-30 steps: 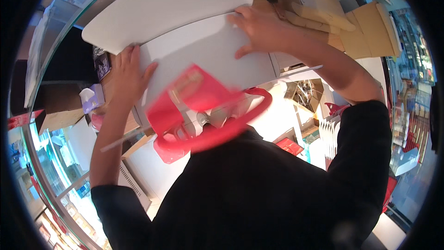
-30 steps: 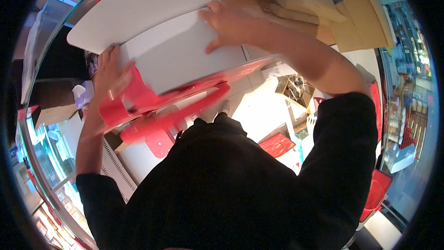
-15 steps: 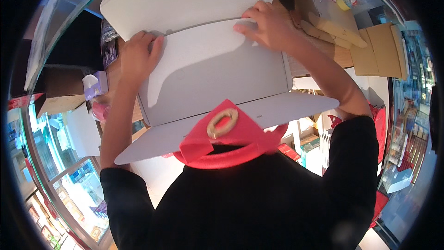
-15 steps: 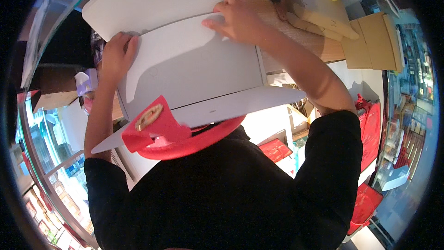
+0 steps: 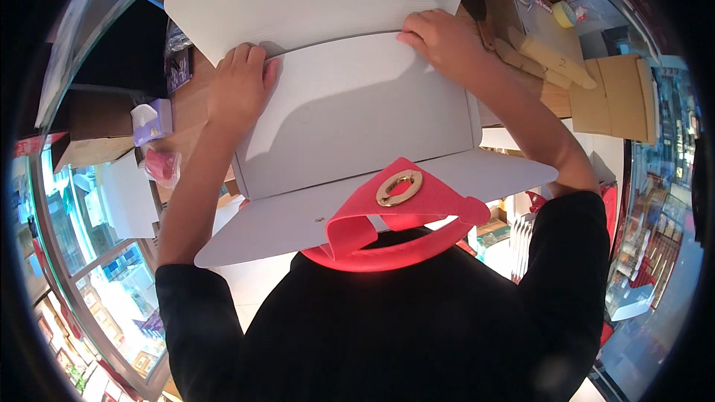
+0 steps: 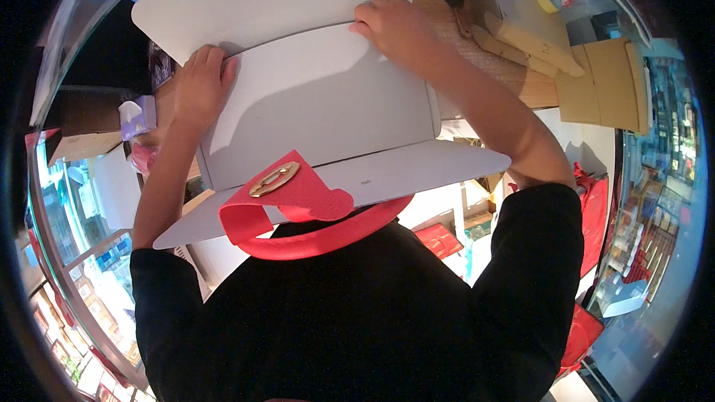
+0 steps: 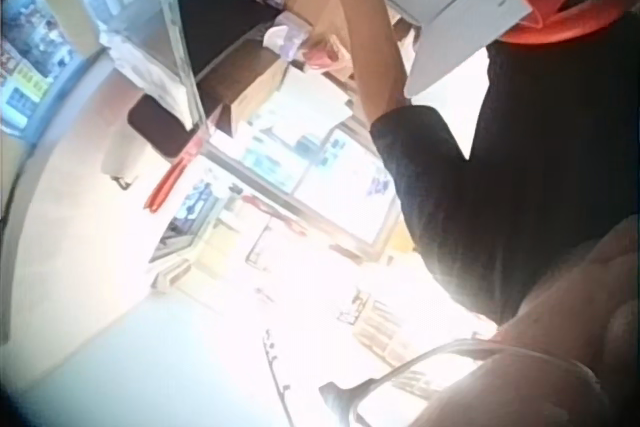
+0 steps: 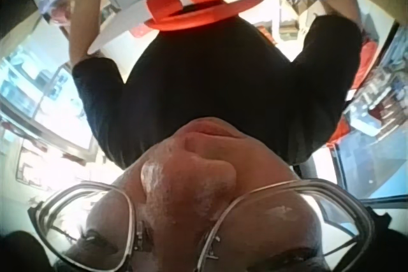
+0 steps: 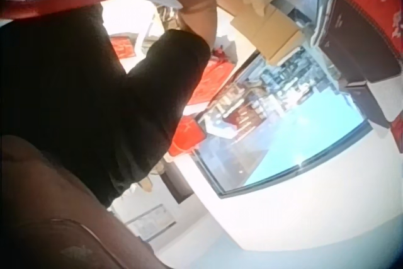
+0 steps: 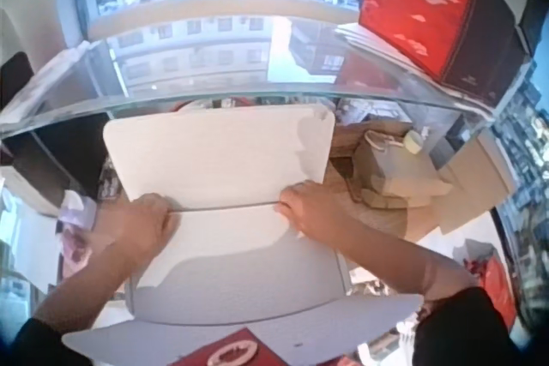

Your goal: The person assembles flat-packed cardboard boxes by folding the flaps and inserting tabs into slots. They handle multiple white and red patterned boxes, repeatedly folding and unfolding them to fit the components together. The person also picks up and places down various cardboard pieces and red gift bags on the counter.

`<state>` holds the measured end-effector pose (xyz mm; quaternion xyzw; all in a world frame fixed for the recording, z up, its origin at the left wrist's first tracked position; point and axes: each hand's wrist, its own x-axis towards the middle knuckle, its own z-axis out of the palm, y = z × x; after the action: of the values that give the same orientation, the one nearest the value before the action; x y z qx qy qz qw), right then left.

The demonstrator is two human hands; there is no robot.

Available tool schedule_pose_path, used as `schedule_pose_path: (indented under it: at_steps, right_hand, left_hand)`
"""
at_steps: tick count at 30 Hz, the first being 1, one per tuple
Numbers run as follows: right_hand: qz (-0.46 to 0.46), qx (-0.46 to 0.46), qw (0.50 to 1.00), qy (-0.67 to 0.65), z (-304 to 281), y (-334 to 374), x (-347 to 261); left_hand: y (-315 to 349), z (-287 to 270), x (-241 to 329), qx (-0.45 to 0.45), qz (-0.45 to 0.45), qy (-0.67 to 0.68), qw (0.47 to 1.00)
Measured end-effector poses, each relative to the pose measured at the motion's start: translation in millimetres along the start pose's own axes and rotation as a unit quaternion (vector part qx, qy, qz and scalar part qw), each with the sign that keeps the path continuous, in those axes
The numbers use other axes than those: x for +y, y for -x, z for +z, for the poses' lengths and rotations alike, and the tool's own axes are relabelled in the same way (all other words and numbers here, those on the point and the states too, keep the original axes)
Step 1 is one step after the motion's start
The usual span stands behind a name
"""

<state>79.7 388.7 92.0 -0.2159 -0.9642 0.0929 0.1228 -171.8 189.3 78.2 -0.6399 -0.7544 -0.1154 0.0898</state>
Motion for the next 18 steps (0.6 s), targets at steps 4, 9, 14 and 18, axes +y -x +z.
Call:
schedule_pose_path:
  at_steps: [4,9,14,18]
  right_hand:
    - [-0.034,-0.016,0.999,0.022,10.5,21.3,2.9]
    - [0.023,-0.138,0.989,0.038,1.4,36.3,-10.7]
    - [-0.056,-0.296,0.951,0.064,-17.7,67.0,-39.6]
    - [-0.082,-0.300,0.945,0.104,-11.1,72.1,-40.0]
  left_hand:
    - [4.4,0.4,2.6,-0.015,0.013,-0.026,0.999]
    - [16.4,-14.0,19.9,-0.034,0.066,-0.056,0.996]
    - [43.6,-47.0,31.5,-0.307,0.045,0.063,0.949]
    - [50.4,-45.1,34.0,-0.333,0.068,0.035,0.940]
